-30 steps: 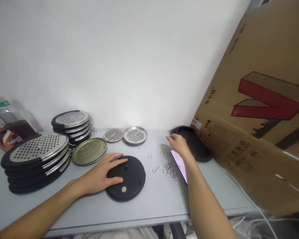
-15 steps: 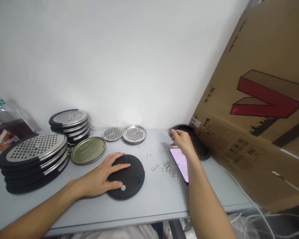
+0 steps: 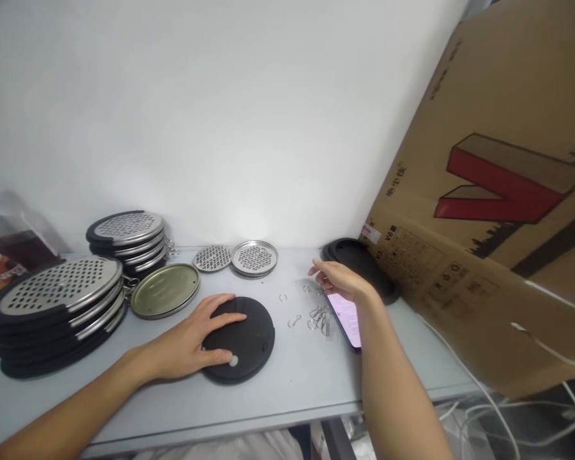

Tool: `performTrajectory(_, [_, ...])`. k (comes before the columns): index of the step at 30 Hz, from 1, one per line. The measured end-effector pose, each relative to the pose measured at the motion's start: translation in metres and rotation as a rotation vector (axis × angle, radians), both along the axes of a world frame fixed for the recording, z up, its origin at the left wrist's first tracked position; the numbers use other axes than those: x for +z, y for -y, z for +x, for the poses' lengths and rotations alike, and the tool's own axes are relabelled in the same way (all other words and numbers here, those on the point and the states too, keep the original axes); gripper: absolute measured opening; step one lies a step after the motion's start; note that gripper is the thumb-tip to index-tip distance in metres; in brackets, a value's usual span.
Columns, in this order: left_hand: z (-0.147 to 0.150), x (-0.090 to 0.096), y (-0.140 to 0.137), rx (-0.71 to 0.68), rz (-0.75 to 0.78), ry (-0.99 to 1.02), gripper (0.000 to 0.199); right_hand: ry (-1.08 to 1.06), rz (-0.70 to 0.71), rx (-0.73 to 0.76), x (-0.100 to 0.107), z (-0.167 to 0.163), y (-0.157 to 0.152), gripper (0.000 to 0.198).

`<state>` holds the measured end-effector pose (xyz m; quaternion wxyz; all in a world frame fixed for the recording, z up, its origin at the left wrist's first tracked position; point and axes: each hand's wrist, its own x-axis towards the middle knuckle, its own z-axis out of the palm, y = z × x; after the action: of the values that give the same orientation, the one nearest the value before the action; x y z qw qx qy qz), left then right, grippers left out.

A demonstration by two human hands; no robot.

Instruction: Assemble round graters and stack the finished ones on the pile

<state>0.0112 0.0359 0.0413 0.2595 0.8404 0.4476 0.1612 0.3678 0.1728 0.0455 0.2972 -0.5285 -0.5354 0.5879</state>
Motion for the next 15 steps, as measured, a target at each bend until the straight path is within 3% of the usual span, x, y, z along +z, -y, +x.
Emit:
performTrajectory(9, [0.000, -0.001, -0.001, 0.000, 0.032, 0.033, 0.057, 0.216, 0.208, 0.014, 0.001, -0.012, 0.002, 0.050])
performTrajectory(15, [-0.002, 0.002, -0.002, 0.024, 0.061, 0.039, 0.038, 0.513, 0.438, 0.127, -0.003, -0.042, 0.009, 0.018])
